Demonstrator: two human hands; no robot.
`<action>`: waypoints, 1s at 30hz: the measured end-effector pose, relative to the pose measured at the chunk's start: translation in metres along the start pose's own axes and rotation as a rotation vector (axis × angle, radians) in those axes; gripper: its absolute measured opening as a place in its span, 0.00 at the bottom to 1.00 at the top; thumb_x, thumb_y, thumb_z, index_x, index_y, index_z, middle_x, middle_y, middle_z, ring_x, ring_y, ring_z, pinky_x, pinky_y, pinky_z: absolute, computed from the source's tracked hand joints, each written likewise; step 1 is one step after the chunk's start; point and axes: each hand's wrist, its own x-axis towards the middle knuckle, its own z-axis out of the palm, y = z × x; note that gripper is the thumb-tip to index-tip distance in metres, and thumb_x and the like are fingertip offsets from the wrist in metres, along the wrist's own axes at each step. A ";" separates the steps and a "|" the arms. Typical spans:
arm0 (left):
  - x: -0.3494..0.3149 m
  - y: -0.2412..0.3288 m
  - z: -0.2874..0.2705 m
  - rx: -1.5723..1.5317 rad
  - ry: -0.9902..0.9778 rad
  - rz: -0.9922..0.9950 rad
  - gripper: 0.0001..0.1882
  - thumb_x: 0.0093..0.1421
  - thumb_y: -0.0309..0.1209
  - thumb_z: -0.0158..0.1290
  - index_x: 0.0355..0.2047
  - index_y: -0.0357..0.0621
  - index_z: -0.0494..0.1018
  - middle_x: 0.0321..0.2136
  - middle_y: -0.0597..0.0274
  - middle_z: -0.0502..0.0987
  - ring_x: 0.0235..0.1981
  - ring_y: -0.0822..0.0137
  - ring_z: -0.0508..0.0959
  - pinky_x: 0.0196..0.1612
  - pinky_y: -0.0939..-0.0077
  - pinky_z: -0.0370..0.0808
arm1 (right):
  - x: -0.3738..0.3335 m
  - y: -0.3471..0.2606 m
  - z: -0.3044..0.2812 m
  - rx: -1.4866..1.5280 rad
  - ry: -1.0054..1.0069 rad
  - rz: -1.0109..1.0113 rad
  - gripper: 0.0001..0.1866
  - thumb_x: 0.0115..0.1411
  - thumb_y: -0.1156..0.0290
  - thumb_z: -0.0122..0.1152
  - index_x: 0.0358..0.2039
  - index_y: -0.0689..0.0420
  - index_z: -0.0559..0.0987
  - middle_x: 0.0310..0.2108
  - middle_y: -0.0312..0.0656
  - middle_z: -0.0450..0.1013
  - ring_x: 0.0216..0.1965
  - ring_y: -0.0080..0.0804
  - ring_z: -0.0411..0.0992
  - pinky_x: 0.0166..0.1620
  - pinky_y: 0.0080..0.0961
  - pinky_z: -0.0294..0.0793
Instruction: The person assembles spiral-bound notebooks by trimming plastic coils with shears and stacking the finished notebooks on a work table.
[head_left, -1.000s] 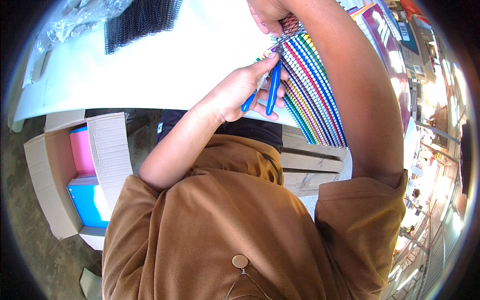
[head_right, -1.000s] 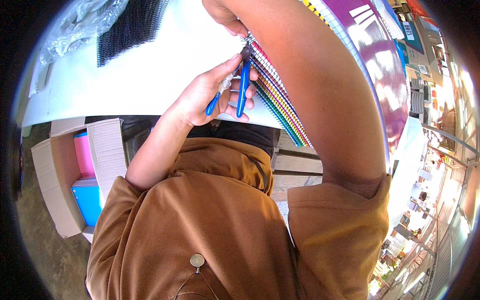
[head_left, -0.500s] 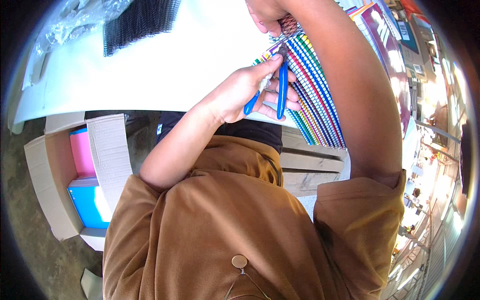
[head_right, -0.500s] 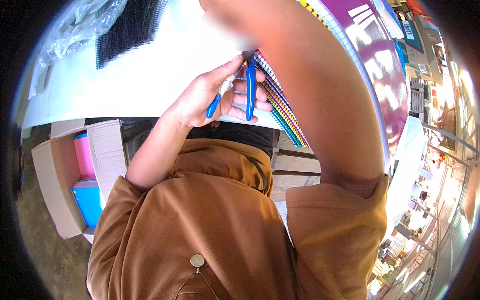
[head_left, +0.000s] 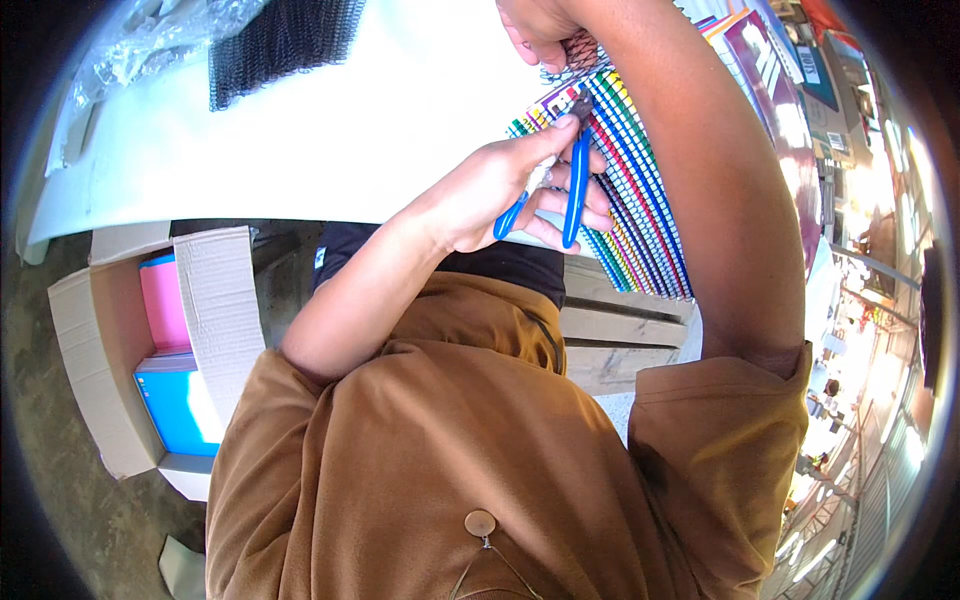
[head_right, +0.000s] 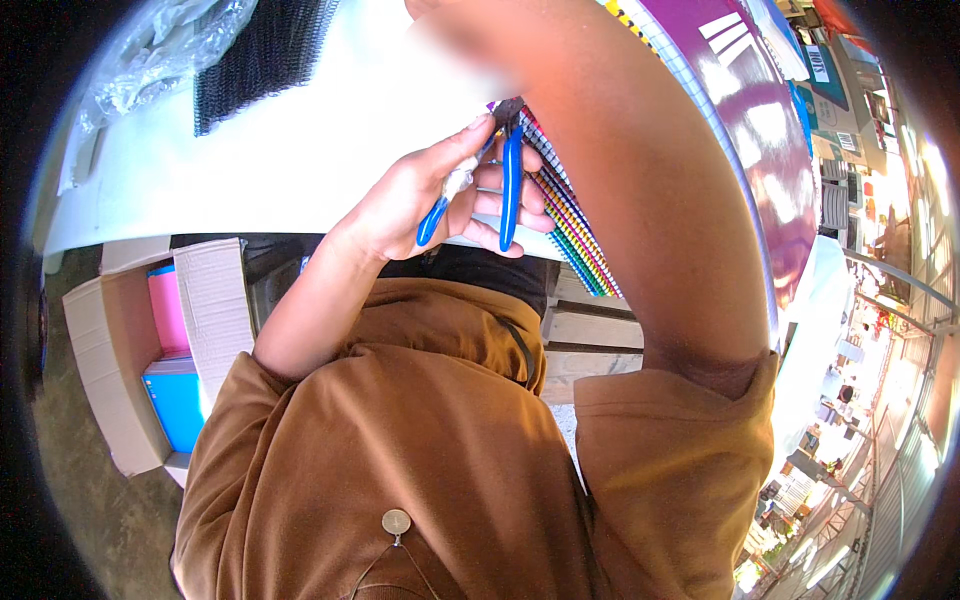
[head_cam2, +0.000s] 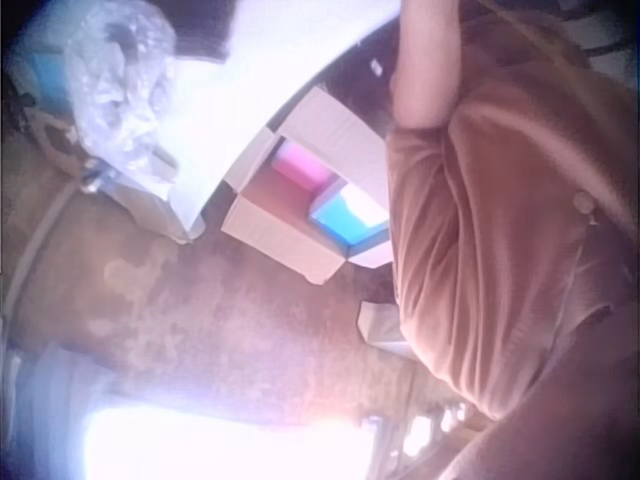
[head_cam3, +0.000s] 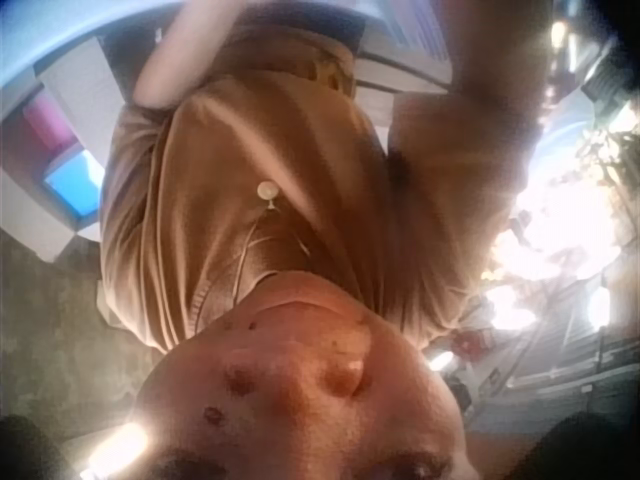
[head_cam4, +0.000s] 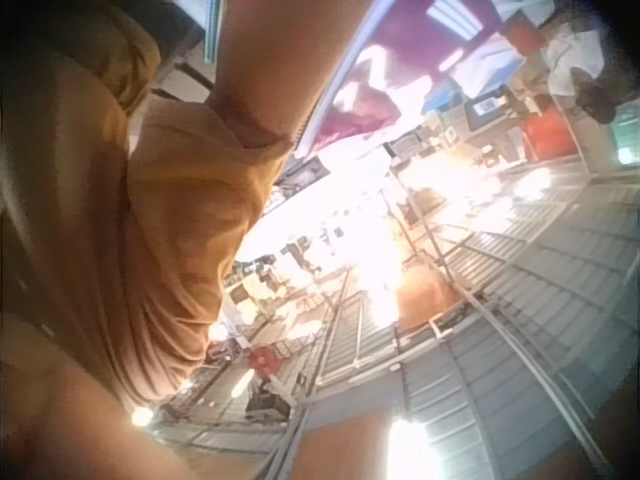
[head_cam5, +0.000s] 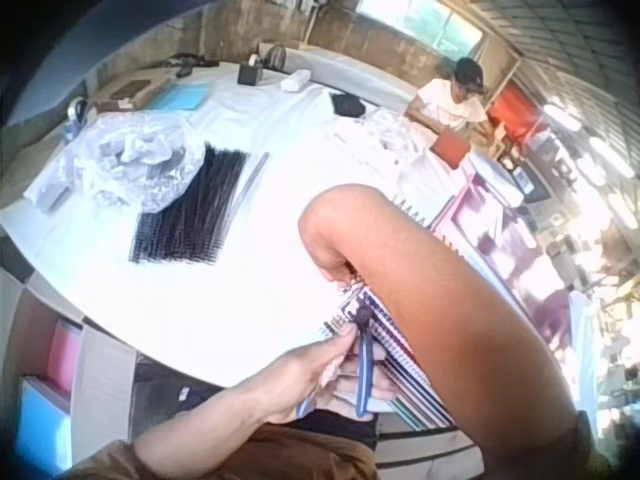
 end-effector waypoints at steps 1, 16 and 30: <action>0.003 0.002 -0.003 -0.002 -0.027 -0.018 0.30 0.66 0.54 0.30 0.49 0.40 0.65 0.39 0.49 0.74 0.47 0.52 0.75 0.40 0.57 0.76 | -0.001 -0.001 -0.001 0.001 0.001 0.000 0.14 0.45 0.77 0.60 0.36 0.57 0.81 0.35 0.42 0.77 0.34 0.36 0.73 0.39 0.35 0.71; 0.005 -0.005 -0.001 0.089 0.040 0.055 0.27 0.66 0.53 0.31 0.45 0.43 0.66 0.31 0.58 0.73 0.35 0.60 0.77 0.35 0.66 0.77 | -0.010 -0.004 -0.010 -0.048 0.004 -0.030 0.15 0.45 0.77 0.61 0.36 0.57 0.81 0.35 0.42 0.77 0.34 0.35 0.73 0.39 0.34 0.71; 0.011 0.004 -0.007 -0.010 -0.067 0.064 0.27 0.66 0.53 0.30 0.43 0.43 0.66 0.28 0.60 0.71 0.32 0.62 0.76 0.30 0.68 0.75 | -0.019 -0.008 -0.020 -0.095 -0.024 -0.083 0.15 0.45 0.77 0.61 0.37 0.57 0.81 0.35 0.42 0.77 0.34 0.35 0.73 0.39 0.33 0.71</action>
